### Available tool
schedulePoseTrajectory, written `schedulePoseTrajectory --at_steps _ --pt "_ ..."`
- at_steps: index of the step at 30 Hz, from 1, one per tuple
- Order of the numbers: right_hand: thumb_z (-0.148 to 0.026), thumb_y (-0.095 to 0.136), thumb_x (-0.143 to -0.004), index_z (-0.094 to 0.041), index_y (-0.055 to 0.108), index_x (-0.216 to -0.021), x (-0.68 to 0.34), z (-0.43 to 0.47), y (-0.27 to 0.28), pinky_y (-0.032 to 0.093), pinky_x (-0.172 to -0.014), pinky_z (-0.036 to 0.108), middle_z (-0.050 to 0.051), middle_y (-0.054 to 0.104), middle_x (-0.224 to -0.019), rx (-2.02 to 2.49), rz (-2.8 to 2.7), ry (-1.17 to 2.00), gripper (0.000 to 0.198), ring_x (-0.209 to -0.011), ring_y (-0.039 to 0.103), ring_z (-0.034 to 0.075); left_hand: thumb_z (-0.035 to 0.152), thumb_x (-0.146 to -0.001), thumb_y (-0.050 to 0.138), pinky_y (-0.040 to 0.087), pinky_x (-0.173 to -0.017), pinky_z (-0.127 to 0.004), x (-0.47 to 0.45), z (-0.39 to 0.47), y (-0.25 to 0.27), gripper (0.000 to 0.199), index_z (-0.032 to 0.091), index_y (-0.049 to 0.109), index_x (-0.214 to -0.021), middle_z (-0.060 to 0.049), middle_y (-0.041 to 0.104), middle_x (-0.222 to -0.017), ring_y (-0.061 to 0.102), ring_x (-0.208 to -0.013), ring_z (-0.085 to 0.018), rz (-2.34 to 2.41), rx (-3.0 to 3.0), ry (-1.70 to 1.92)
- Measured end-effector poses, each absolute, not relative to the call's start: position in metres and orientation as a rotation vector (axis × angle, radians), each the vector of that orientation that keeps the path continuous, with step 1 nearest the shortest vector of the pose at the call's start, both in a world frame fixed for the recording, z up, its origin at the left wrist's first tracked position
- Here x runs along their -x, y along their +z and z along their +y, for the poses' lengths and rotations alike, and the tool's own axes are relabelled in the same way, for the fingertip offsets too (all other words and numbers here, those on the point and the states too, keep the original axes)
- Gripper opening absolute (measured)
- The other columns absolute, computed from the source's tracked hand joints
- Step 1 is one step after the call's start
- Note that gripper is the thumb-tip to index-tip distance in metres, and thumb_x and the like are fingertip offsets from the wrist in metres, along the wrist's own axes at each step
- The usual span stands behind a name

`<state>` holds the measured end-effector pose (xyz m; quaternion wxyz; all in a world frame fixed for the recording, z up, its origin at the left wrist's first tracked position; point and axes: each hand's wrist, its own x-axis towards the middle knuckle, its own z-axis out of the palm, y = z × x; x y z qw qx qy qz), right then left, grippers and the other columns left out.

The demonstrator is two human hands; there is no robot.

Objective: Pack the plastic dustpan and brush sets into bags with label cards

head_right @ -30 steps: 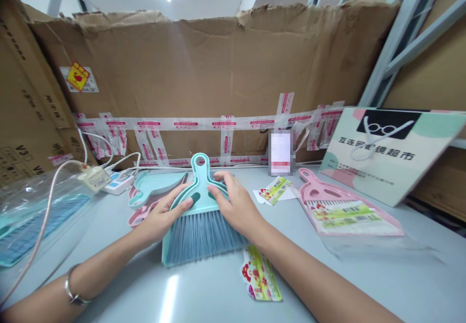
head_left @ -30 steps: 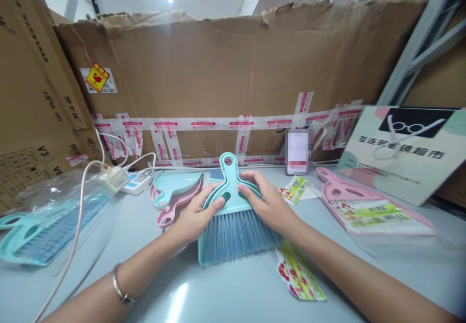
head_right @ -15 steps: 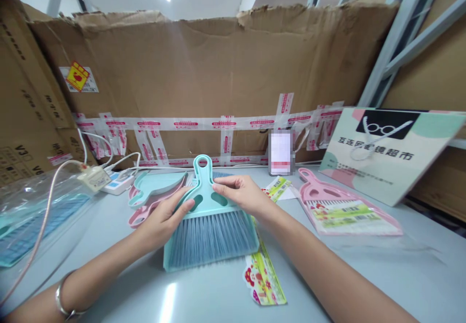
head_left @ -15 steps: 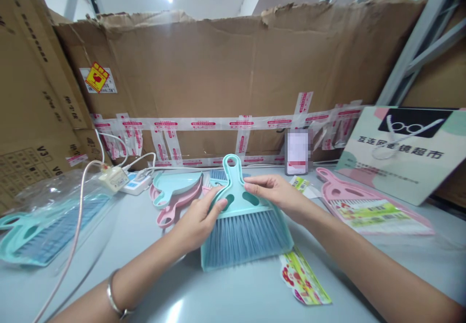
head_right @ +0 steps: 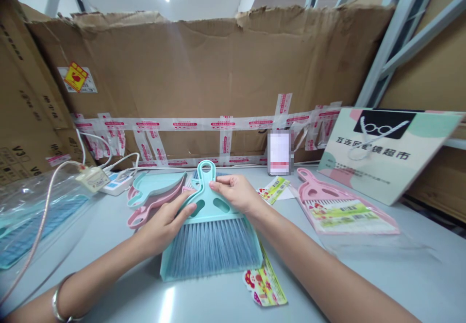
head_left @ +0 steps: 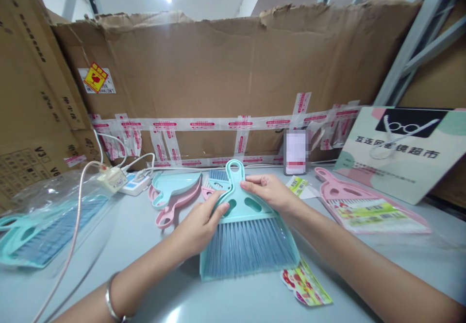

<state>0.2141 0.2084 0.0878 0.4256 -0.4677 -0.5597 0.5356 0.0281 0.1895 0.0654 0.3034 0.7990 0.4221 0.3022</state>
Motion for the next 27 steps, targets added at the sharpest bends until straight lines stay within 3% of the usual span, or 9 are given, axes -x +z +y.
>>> schedulePoseTrajectory --at_steps 8,12,21,25,27 --pt "-0.046 0.074 -0.050 -0.010 0.065 -0.063 -0.212 0.209 0.088 0.034 -0.047 0.022 -0.002 0.052 -0.050 1.179 -1.468 1.238 0.039 -0.047 0.044 0.007 0.043 -0.088 0.035 0.038 -0.094 -0.034 -0.028 0.190 0.066 0.039 0.022 0.048 -0.119 -0.004 0.053 -0.126 0.046 -0.117 -0.025 1.133 -2.123 0.788" --pt "-0.042 0.073 -0.054 -0.011 0.066 -0.069 -0.213 0.209 0.087 0.037 -0.048 0.021 -0.001 0.056 -0.054 1.138 -1.467 1.293 0.036 -0.049 0.048 0.008 0.044 -0.087 0.036 0.037 -0.094 -0.035 -0.028 0.189 0.066 0.040 0.023 0.047 -0.119 -0.004 0.052 -0.126 0.045 -0.117 -0.025 1.140 -2.089 0.785" --pt "-0.040 0.067 -0.067 -0.017 0.064 -0.098 -0.219 0.202 0.090 0.048 -0.064 0.024 0.004 0.068 -0.084 0.929 -1.480 1.553 0.039 -0.068 0.062 0.012 0.042 -0.087 0.038 0.036 -0.097 -0.036 -0.026 0.194 0.062 0.036 0.024 0.050 -0.116 -0.003 0.054 -0.123 0.046 -0.116 -0.023 1.041 -2.068 0.866" --pt "-0.031 0.070 -0.064 -0.021 0.058 -0.108 -0.228 0.203 0.086 0.045 -0.083 0.029 0.004 0.062 -0.109 0.986 -1.664 1.401 0.047 -0.095 0.059 0.016 0.045 -0.085 0.040 0.034 -0.097 -0.038 -0.024 0.196 0.061 0.038 0.024 0.052 -0.114 -0.003 0.055 -0.122 0.047 -0.114 -0.025 1.148 -2.028 0.880" --pt "-0.029 0.071 -0.062 -0.020 0.057 -0.108 -0.230 0.205 0.080 0.044 -0.086 0.032 0.005 0.061 -0.111 1.062 -1.715 1.272 0.049 -0.101 0.056 0.019 0.045 -0.085 0.039 0.034 -0.096 -0.038 -0.023 0.197 0.063 0.038 0.023 0.051 -0.113 -0.004 0.057 -0.118 0.048 -0.112 -0.025 1.192 -2.021 0.881"
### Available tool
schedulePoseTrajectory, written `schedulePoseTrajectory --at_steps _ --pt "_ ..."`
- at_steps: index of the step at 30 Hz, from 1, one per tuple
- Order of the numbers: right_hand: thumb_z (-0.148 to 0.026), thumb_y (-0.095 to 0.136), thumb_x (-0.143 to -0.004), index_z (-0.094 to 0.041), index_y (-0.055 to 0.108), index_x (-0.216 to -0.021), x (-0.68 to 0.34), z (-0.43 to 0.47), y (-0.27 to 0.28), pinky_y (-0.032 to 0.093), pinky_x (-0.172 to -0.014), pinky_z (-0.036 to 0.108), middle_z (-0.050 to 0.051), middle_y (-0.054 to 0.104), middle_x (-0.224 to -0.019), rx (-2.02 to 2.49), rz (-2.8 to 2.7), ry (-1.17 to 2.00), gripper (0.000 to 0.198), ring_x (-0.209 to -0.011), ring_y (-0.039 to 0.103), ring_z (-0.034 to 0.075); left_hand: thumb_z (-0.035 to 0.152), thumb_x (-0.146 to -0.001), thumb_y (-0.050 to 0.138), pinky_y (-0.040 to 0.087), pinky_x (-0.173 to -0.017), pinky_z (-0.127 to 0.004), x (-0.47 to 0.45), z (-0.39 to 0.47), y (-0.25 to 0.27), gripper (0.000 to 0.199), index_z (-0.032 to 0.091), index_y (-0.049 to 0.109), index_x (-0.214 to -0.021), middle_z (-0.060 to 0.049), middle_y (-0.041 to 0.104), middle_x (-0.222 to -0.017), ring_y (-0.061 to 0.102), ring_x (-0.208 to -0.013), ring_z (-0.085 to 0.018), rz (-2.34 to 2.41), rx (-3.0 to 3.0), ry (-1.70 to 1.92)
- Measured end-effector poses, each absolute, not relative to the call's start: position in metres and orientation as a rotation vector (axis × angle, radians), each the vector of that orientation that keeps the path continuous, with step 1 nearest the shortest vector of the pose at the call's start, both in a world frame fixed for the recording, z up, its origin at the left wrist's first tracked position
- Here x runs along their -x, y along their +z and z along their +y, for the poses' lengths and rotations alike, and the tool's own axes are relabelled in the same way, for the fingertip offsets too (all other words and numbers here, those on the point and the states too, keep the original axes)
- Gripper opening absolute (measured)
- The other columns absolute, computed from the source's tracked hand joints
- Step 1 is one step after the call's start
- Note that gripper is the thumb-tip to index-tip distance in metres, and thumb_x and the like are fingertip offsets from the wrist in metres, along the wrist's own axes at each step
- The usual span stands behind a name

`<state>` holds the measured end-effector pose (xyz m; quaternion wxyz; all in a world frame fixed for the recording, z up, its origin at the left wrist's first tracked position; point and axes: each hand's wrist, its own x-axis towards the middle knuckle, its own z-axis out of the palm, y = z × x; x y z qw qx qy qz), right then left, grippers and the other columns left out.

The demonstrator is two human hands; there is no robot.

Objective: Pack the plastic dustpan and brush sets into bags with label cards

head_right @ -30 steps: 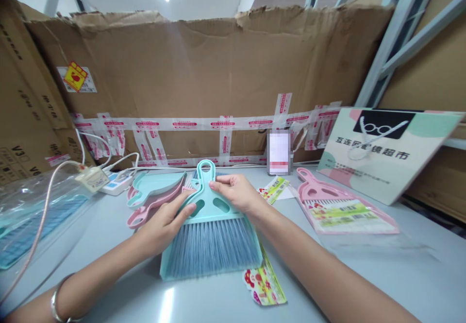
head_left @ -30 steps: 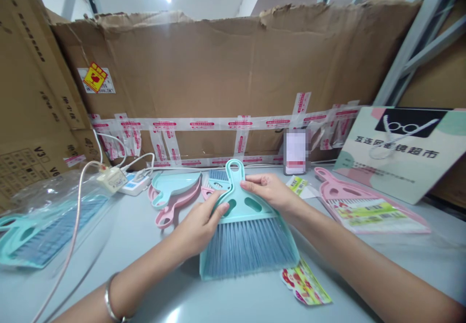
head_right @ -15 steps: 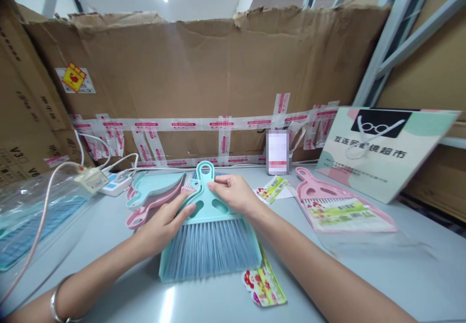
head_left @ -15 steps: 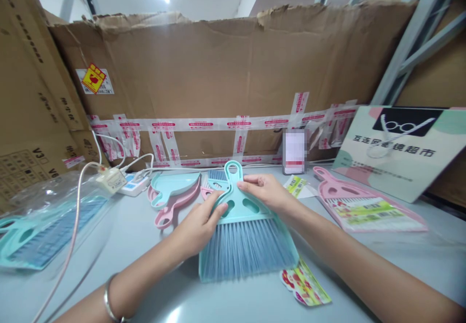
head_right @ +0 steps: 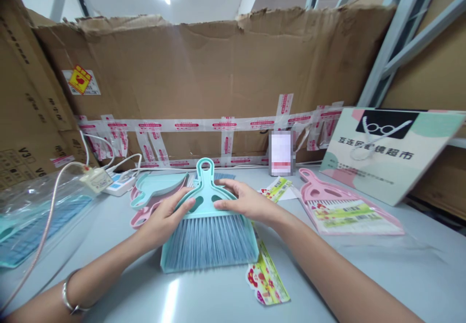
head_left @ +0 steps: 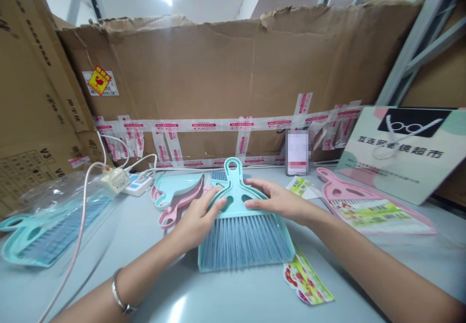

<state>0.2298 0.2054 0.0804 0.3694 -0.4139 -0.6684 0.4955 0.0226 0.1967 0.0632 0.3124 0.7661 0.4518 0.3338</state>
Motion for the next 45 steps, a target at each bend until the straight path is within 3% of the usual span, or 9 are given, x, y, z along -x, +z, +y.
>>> schedulePoseTrajectory --at_steps 5,10,13,18,24,31,36,39,45 --pt "-0.038 0.061 -0.071 -0.016 0.063 -0.094 -0.221 0.209 0.067 0.042 -0.085 0.035 0.004 0.066 -0.097 1.245 -1.762 0.999 0.033 -0.094 0.059 0.023 0.044 -0.085 0.041 0.037 -0.093 -0.033 -0.022 0.199 0.064 0.036 0.022 0.052 -0.111 -0.002 0.057 -0.115 0.050 -0.108 -0.022 1.122 -1.983 0.889" --pt "-0.044 0.056 -0.074 -0.015 0.061 -0.099 -0.226 0.209 0.076 0.045 -0.079 0.033 0.005 0.065 -0.099 1.202 -1.799 1.136 0.039 -0.092 0.059 0.021 0.045 -0.082 0.046 0.040 -0.087 -0.032 -0.020 0.205 0.063 0.036 0.020 0.059 -0.105 -0.004 0.061 -0.107 0.053 -0.103 -0.023 1.144 -1.876 0.930" --pt "-0.043 0.054 -0.075 -0.017 0.058 -0.099 -0.253 0.207 0.088 0.047 -0.077 0.032 0.007 0.063 -0.102 1.214 -1.869 0.978 0.035 -0.093 0.059 0.019 0.045 -0.082 0.046 0.039 -0.087 -0.031 -0.013 0.212 0.068 0.036 0.018 0.059 -0.102 -0.004 0.063 -0.100 0.054 -0.098 -0.022 1.193 -1.768 1.137" --pt "-0.038 0.068 -0.060 -0.021 0.057 -0.097 -0.294 0.203 0.084 0.049 -0.063 0.029 0.006 0.063 -0.089 1.458 -2.272 0.799 0.042 -0.078 0.061 0.019 0.048 -0.079 0.050 0.041 -0.074 -0.027 0.001 0.226 0.071 0.036 0.018 0.059 -0.096 -0.003 0.062 -0.089 0.055 -0.085 -0.019 1.210 -1.532 1.495" --pt "-0.037 0.075 -0.044 -0.020 0.055 -0.084 -0.272 0.203 0.066 0.045 -0.065 0.031 0.002 0.053 -0.088 1.676 -2.466 0.634 0.048 -0.080 0.054 0.021 0.049 -0.077 0.052 0.040 -0.071 -0.025 0.001 0.229 0.067 0.034 0.019 0.058 -0.093 0.000 0.060 -0.083 0.053 -0.077 -0.016 1.211 -1.528 1.474" --pt "-0.032 0.063 -0.063 -0.020 0.051 -0.071 -0.274 0.202 0.076 0.037 -0.058 0.027 0.001 0.056 -0.075 1.681 -2.366 0.892 0.020 -0.070 0.052 0.018 0.047 -0.079 0.049 0.039 -0.077 -0.025 -0.002 0.224 0.072 0.033 0.018 0.058 -0.093 -0.001 0.060 -0.090 0.053 -0.086 -0.017 1.235 -1.563 1.468" --pt "-0.049 0.059 -0.069 -0.021 0.041 -0.076 -0.259 0.193 0.089 0.027 -0.045 0.020 -0.005 0.048 -0.059 1.167 -1.823 1.330 0.034 -0.049 0.042 0.009 0.052 -0.079 0.048 0.041 -0.080 -0.029 -0.005 0.224 0.067 0.039 0.020 0.053 -0.102 -0.003 0.060 -0.096 0.053 -0.093 -0.019 1.257 -1.470 1.439" --pt "-0.050 0.057 -0.071 -0.022 0.036 -0.076 -0.236 0.189 0.086 0.028 -0.045 0.019 -0.006 0.047 -0.060 1.053 -1.611 1.168 0.035 -0.049 0.041 0.008 0.053 -0.080 0.046 0.040 -0.085 -0.031 -0.011 0.219 0.063 0.041 0.021 0.051 -0.105 -0.004 0.059 -0.103 0.053 -0.100 -0.021 1.201 -1.443 1.334" --pt "-0.041 0.052 -0.078 -0.021 0.040 -0.074 -0.213 0.187 0.066 0.034 -0.053 0.024 -0.005 0.050 -0.062 1.280 -1.706 0.676 0.023 -0.056 0.046 0.011 0.053 -0.081 0.044 0.043 -0.084 -0.030 -0.021 0.206 0.064 0.039 0.023 0.050 -0.105 -0.003 0.059 -0.107 0.055 -0.099 -0.019 1.169 -1.549 1.220"
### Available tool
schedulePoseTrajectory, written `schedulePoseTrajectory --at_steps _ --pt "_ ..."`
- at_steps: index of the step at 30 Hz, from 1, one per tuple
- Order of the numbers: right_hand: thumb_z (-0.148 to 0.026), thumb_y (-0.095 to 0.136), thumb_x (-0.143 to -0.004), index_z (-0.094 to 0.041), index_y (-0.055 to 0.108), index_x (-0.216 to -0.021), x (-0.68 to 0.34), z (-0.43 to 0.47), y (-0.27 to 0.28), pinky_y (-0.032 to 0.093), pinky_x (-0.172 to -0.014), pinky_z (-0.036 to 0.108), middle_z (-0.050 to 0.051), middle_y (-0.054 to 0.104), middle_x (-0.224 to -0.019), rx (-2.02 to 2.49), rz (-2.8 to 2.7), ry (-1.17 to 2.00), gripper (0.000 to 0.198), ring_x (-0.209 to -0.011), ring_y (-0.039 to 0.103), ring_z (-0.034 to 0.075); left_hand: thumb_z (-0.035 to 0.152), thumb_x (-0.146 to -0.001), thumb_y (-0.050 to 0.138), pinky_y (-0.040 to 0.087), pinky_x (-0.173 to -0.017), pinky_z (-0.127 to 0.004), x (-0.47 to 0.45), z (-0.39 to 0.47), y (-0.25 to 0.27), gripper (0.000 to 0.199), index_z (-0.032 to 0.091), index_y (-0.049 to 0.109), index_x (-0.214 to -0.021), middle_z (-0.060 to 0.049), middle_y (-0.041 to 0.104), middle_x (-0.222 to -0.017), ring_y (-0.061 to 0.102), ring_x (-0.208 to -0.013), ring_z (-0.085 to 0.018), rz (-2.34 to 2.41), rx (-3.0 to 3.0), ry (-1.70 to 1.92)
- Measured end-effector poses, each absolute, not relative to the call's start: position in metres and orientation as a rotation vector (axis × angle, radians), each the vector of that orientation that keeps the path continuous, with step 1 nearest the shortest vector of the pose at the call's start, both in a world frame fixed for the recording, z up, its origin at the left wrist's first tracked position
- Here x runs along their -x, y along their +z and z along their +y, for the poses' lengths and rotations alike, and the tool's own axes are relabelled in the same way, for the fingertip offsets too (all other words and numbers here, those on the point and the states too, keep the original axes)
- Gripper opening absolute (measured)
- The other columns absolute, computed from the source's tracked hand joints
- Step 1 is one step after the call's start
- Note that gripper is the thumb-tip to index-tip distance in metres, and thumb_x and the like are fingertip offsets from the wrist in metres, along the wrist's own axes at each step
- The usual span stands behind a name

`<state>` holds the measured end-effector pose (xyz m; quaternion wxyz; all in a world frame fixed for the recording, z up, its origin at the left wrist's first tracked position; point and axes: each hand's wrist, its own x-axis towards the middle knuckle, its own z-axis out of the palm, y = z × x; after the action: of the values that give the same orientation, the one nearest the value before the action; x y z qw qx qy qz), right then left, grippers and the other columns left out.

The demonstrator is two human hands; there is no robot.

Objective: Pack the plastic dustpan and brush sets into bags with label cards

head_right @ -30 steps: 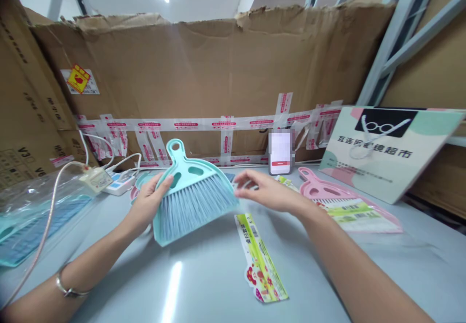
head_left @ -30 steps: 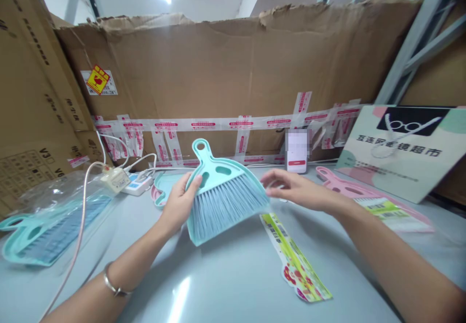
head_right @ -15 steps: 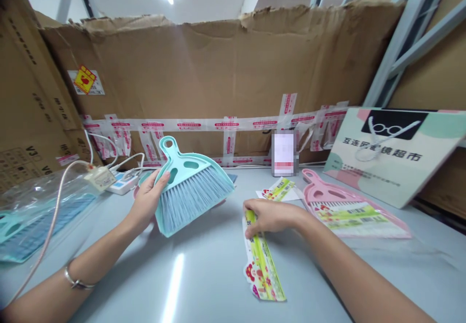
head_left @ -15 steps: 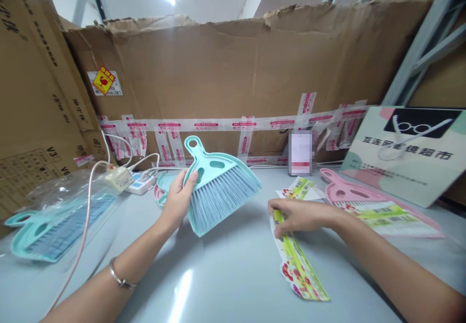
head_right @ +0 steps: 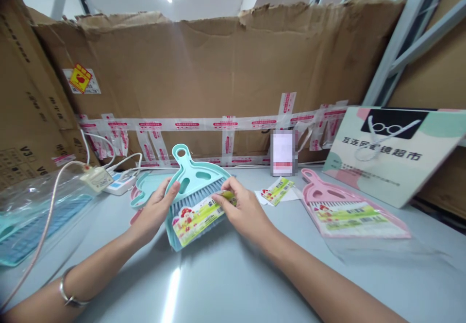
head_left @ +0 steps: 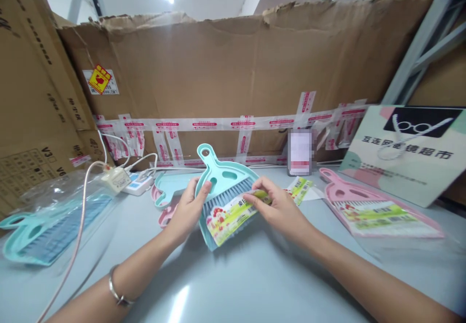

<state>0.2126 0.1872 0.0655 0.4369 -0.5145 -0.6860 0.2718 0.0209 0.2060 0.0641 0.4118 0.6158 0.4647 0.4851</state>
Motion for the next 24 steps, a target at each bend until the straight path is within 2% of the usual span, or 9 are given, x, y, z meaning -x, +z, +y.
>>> schedulePoseTrajectory --at_steps 4,8,10,14,16,20,22,24 --pt "-0.037 0.049 -0.080 -0.022 0.041 -0.075 -0.211 0.187 0.061 0.035 -0.056 0.025 -0.003 0.054 -0.066 1.311 -1.714 0.468 0.018 -0.059 0.049 0.013 0.051 -0.077 0.052 0.045 -0.083 -0.034 -0.023 0.201 0.067 0.044 0.021 0.045 -0.108 -0.005 0.061 -0.104 0.058 -0.095 -0.021 1.153 -1.508 1.175" --pt "-0.034 0.047 -0.082 -0.021 0.041 -0.075 -0.211 0.189 0.059 0.038 -0.063 0.029 0.000 0.055 -0.073 1.305 -1.747 0.345 0.015 -0.068 0.053 0.016 0.035 -0.059 0.073 0.047 -0.082 -0.035 -0.026 0.197 0.067 0.068 0.020 0.037 -0.115 -0.006 0.060 -0.106 0.058 -0.095 -0.023 1.151 -1.660 1.120" --pt "-0.036 0.052 -0.079 -0.022 0.043 -0.083 -0.211 0.190 0.058 0.040 -0.067 0.031 0.002 0.054 -0.081 1.259 -1.701 0.268 0.017 -0.076 0.053 0.017 0.031 -0.060 0.072 0.046 -0.084 -0.036 -0.025 0.198 0.068 0.066 0.021 0.038 -0.116 -0.006 0.058 -0.109 0.057 -0.097 -0.023 1.150 -1.713 1.162" --pt "-0.039 0.071 -0.060 -0.023 0.036 -0.103 -0.211 0.191 0.059 0.041 -0.079 0.036 0.007 0.045 -0.107 1.095 -1.289 0.137 0.058 -0.092 0.048 0.020 0.033 -0.064 0.070 0.048 -0.084 -0.037 -0.021 0.201 0.073 0.065 0.021 0.037 -0.118 -0.006 0.058 -0.109 0.058 -0.098 -0.023 1.137 -1.527 1.337" --pt "-0.040 0.074 -0.055 -0.025 0.035 -0.107 -0.210 0.191 0.062 0.043 -0.079 0.036 0.008 0.045 -0.112 1.036 -1.142 0.424 0.067 -0.096 0.049 0.020 0.033 -0.065 0.070 0.048 -0.083 -0.038 -0.019 0.201 0.075 0.068 0.022 0.034 -0.121 -0.007 0.057 -0.110 0.058 -0.099 -0.024 1.059 -1.454 1.414" --pt "-0.043 0.067 -0.065 -0.023 0.049 -0.107 -0.205 0.187 0.064 0.047 -0.078 0.036 0.006 0.059 -0.105 0.835 -1.108 1.372 0.050 -0.093 0.057 0.021 0.033 -0.063 0.072 0.050 -0.081 -0.038 -0.022 0.199 0.072 0.071 0.022 0.035 -0.123 -0.007 0.058 -0.109 0.058 -0.098 -0.023 1.015 -1.507 1.339" --pt "-0.037 0.067 -0.068 -0.023 0.053 -0.108 -0.203 0.184 0.063 0.049 -0.076 0.036 0.005 0.063 -0.101 0.816 -1.002 1.517 0.045 -0.090 0.060 0.021 0.035 -0.063 0.071 0.050 -0.080 -0.036 -0.023 0.199 0.073 0.066 0.021 0.040 -0.119 -0.007 0.059 -0.108 0.059 -0.096 -0.023 1.044 -1.625 1.181" --pt "-0.031 0.070 -0.067 -0.025 0.052 -0.113 -0.203 0.184 0.061 0.051 -0.074 0.035 0.003 0.065 -0.099 0.839 -0.890 1.503 0.050 -0.089 0.062 0.021 0.038 -0.068 0.066 0.051 -0.074 -0.034 -0.016 0.201 0.084 0.056 0.020 0.045 -0.116 -0.007 0.062 -0.102 0.060 -0.089 -0.022 1.108 -1.802 1.071"
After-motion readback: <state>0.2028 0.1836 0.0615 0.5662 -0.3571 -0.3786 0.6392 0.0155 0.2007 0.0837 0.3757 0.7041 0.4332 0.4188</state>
